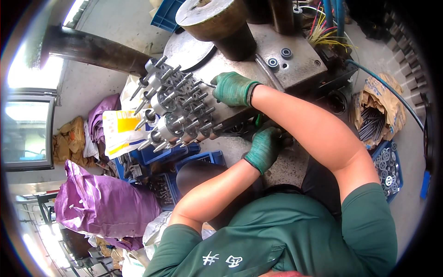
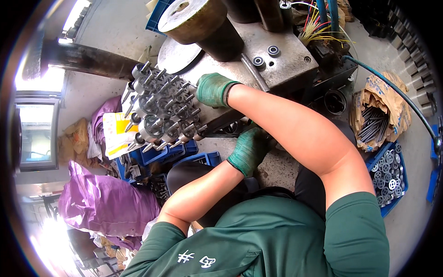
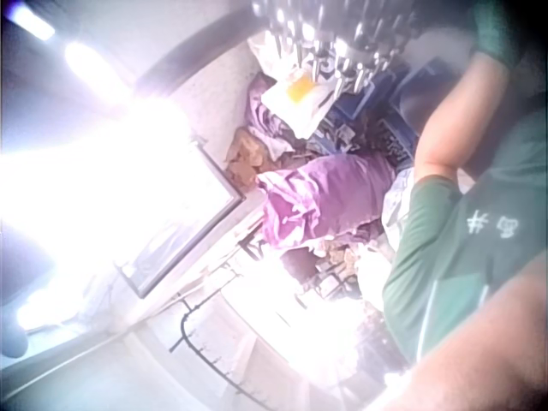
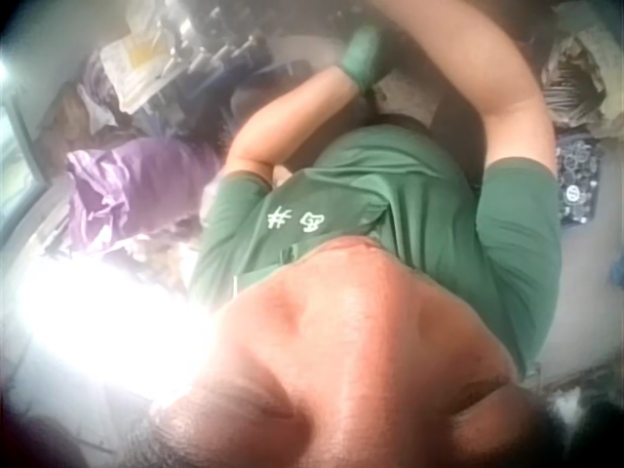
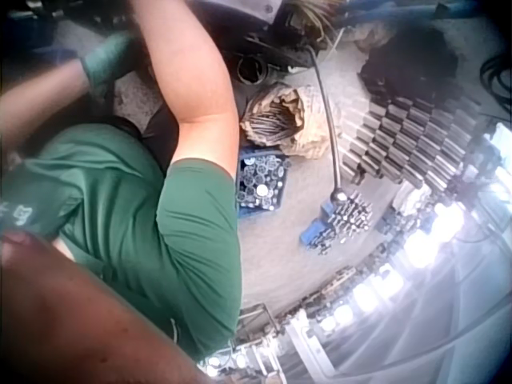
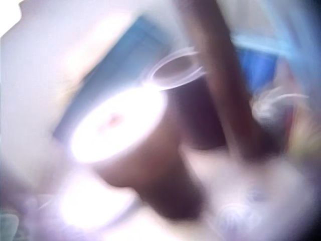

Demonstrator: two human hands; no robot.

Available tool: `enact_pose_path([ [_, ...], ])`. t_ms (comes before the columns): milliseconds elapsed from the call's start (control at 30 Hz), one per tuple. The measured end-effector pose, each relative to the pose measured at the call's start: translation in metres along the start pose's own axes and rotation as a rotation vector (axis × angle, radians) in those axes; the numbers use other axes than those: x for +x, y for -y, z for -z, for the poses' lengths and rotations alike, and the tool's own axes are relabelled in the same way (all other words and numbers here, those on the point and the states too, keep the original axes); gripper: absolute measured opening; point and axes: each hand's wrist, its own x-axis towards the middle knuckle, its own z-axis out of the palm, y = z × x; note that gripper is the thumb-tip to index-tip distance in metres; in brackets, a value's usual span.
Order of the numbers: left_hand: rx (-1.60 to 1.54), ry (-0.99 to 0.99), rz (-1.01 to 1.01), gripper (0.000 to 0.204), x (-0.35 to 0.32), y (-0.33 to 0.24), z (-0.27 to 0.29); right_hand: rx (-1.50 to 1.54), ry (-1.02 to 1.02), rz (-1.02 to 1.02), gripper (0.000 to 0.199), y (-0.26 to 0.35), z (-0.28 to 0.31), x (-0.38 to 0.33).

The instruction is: The person assembles metal components using a press machine. The person picks up metal pins and small circular rings, positions them on the press, and uses a handheld tool to secure them.

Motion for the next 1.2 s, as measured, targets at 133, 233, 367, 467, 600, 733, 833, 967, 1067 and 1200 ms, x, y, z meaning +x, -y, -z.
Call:
enact_pose_path([
  [133,-0.740,-0.205,0.434,0.028,0.006,-0.052,-0.009,-0.084,0.014,0.009,0.034,-0.023,0.000,0.013],
  [233,-0.952,-0.276,0.588,0.028,0.006,-0.069,-0.006,0.003,0.067,-0.044,0.033,-0.008,0.008,0.001],
  [367,-0.025,0.008,0.100,0.026,0.000,0.003,0.003,0.305,0.117,-0.128,0.032,0.008,0.007,-0.017],
  [467,0.070,0.027,0.030,0.024,-0.001,0.014,-0.001,0.795,0.182,-0.248,0.033,0.013,0.007,-0.027],
  [600,0.232,0.078,-0.028,0.023,0.001,0.011,0.001,0.576,0.121,-0.188,0.033,0.005,-0.005,-0.016],
  [733,0.186,0.049,-0.070,0.023,0.001,0.014,0.000,0.605,0.185,-0.196,0.033,0.006,0.001,-0.016],
  [833,-0.349,-0.107,0.201,0.026,0.003,0.004,-0.012,0.670,0.135,-0.229,0.022,0.010,-0.001,-0.017],
  [967,-0.884,-0.323,0.702,0.031,0.016,-0.065,-0.017,0.520,0.162,-0.171,0.025,-0.006,-0.005,-0.007],
  [1067,-0.904,-0.322,0.716,0.032,0.015,-0.068,-0.015,0.310,0.210,-0.108,0.032,-0.006,-0.005,0.005],
  [1200,-0.815,-0.249,0.592,0.029,0.011,-0.038,-0.010,0.315,0.144,-0.134,0.034,0.007,-0.009,0.000],
])
